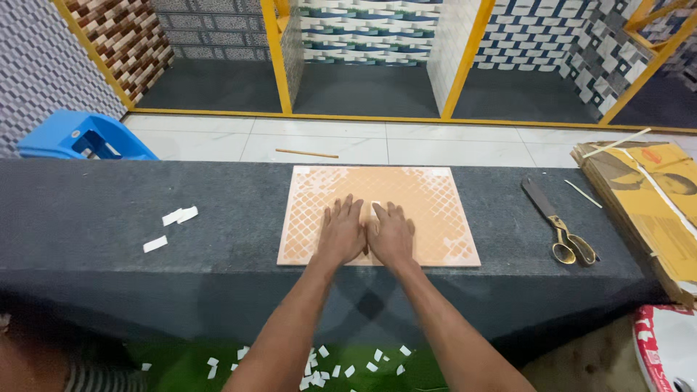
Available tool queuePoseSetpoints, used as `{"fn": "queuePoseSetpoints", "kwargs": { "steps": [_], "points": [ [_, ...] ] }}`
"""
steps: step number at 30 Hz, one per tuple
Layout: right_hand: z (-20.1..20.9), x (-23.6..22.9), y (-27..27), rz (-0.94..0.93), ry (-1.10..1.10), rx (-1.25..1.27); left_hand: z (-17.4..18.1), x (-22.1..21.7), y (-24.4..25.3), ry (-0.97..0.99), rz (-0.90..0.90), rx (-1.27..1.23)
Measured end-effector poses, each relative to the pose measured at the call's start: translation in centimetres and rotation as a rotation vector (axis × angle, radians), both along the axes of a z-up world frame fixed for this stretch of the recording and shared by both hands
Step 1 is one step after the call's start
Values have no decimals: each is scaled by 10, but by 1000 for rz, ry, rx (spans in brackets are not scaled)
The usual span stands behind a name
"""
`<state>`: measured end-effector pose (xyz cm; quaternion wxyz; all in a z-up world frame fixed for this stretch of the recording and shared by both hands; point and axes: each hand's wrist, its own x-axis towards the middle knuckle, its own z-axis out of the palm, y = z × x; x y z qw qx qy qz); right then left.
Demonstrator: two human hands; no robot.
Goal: The person peels small white square pieces from a patterned tile on a countertop. They repeatedly pick up and remove the squares, placing them on the counter and floor. The person occasionally adjusts the tile's position on the counter.
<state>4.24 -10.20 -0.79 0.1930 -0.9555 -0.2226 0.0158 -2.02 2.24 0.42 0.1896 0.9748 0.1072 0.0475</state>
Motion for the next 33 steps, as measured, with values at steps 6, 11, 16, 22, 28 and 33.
{"fn": "queuePoseSetpoints", "kwargs": {
  "steps": [6,11,16,22,28,33],
  "points": [
    [15,-24,57,123,-103,162,32,-41,47,-88,63,-80],
    [23,-51,124,195,-71,218,44,-79,107,-68,155,-107],
    [41,-100,191,286,4,267,52,-128,171,-58,234,-162],
    [24,-136,269,339,86,301,38,-178,248,-73,325,-141],
    [30,-166,310,368,117,226,30,-219,297,-134,423,-166],
    [4,-164,346,365,140,214,11,-224,325,-176,456,-160]
  ]
}}
